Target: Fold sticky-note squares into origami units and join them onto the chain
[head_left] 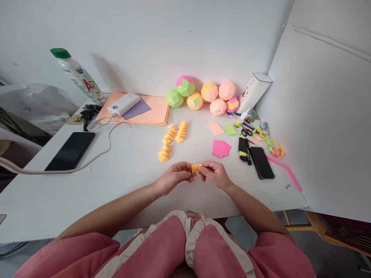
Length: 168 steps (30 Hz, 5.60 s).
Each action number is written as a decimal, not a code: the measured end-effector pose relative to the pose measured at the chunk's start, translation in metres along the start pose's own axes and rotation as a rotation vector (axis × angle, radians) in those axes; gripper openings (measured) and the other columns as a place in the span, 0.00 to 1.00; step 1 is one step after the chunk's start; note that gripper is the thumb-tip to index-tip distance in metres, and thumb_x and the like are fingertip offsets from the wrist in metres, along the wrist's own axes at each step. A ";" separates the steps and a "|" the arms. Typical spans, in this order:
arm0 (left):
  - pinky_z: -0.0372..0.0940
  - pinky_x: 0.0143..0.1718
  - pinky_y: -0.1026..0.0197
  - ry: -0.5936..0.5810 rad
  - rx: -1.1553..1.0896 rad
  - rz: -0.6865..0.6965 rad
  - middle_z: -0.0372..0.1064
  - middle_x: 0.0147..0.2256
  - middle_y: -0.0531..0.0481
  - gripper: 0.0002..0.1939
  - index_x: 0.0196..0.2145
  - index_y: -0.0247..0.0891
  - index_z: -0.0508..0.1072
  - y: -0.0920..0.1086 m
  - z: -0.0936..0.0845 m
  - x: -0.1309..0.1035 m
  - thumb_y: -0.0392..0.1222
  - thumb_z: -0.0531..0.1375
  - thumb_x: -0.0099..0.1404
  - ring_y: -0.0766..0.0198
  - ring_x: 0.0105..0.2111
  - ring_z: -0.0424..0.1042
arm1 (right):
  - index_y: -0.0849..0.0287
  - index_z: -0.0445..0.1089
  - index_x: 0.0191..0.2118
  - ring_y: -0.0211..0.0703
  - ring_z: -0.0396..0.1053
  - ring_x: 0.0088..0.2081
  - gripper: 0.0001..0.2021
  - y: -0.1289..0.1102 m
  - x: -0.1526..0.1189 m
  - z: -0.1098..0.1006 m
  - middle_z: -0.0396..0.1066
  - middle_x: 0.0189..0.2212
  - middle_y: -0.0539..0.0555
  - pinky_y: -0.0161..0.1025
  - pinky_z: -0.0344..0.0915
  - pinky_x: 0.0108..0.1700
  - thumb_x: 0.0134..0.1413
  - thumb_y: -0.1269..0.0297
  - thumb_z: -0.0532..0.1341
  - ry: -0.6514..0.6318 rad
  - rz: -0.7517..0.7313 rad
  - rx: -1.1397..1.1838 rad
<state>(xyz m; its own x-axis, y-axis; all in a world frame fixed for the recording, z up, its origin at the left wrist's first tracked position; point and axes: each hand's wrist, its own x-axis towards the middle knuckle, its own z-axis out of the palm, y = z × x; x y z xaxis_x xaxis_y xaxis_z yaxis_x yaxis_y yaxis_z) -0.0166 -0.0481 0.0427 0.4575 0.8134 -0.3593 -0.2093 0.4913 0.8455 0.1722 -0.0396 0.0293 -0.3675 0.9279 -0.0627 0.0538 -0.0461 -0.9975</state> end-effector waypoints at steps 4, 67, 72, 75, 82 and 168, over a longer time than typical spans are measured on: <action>0.63 0.34 0.59 0.029 0.094 0.025 0.71 0.27 0.49 0.13 0.28 0.34 0.67 -0.003 0.000 0.000 0.46 0.64 0.53 0.66 0.27 0.69 | 0.61 0.66 0.33 0.32 0.65 0.19 0.13 0.005 0.001 0.002 0.68 0.22 0.48 0.34 0.66 0.22 0.47 0.57 0.64 -0.012 0.052 0.118; 0.62 0.33 0.62 0.005 0.528 0.305 0.67 0.30 0.50 0.18 0.49 0.34 0.63 -0.037 0.000 0.003 0.43 0.51 0.63 0.66 0.28 0.64 | 0.61 0.63 0.29 0.33 0.65 0.20 0.04 0.028 -0.002 0.005 0.66 0.19 0.46 0.32 0.63 0.24 0.46 0.68 0.59 -0.137 0.176 -0.110; 0.64 0.43 0.59 -0.027 0.673 0.447 0.70 0.41 0.47 0.16 0.50 0.38 0.62 -0.047 -0.003 0.007 0.38 0.48 0.65 0.62 0.39 0.69 | 0.62 0.63 0.29 0.33 0.64 0.20 0.05 0.032 -0.002 0.004 0.65 0.20 0.47 0.30 0.59 0.22 0.42 0.70 0.59 -0.127 0.197 -0.182; 0.64 0.43 0.60 -0.042 0.712 0.500 0.71 0.42 0.48 0.17 0.51 0.39 0.62 -0.052 -0.005 0.009 0.37 0.48 0.65 0.62 0.40 0.70 | 0.62 0.63 0.26 0.31 0.60 0.19 0.04 0.031 -0.002 0.004 0.62 0.18 0.46 0.29 0.55 0.19 0.40 0.70 0.59 -0.100 0.192 -0.273; 0.64 0.42 0.61 -0.061 0.729 0.531 0.71 0.40 0.47 0.18 0.51 0.39 0.62 -0.061 -0.008 0.016 0.37 0.48 0.64 0.63 0.38 0.69 | 0.63 0.64 0.26 0.30 0.57 0.18 0.04 0.029 -0.003 0.003 0.60 0.17 0.45 0.28 0.52 0.18 0.38 0.72 0.55 -0.129 0.179 -0.349; 0.53 0.20 0.68 -0.077 0.266 0.083 0.66 0.24 0.53 0.22 0.31 0.35 0.63 -0.039 -0.008 0.018 0.59 0.56 0.57 0.74 0.18 0.58 | 0.61 0.71 0.33 0.33 0.66 0.22 0.07 0.020 -0.003 0.001 0.69 0.25 0.51 0.33 0.66 0.26 0.51 0.64 0.59 -0.036 -0.032 -0.088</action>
<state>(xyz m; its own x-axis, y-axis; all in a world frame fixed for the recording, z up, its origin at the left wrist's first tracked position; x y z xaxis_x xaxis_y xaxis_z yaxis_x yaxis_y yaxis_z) -0.0070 -0.0495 0.0001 0.5150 0.8162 -0.2618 -0.0199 0.3168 0.9483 0.1734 -0.0435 0.0092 -0.4036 0.9144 -0.0331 0.1219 0.0178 -0.9924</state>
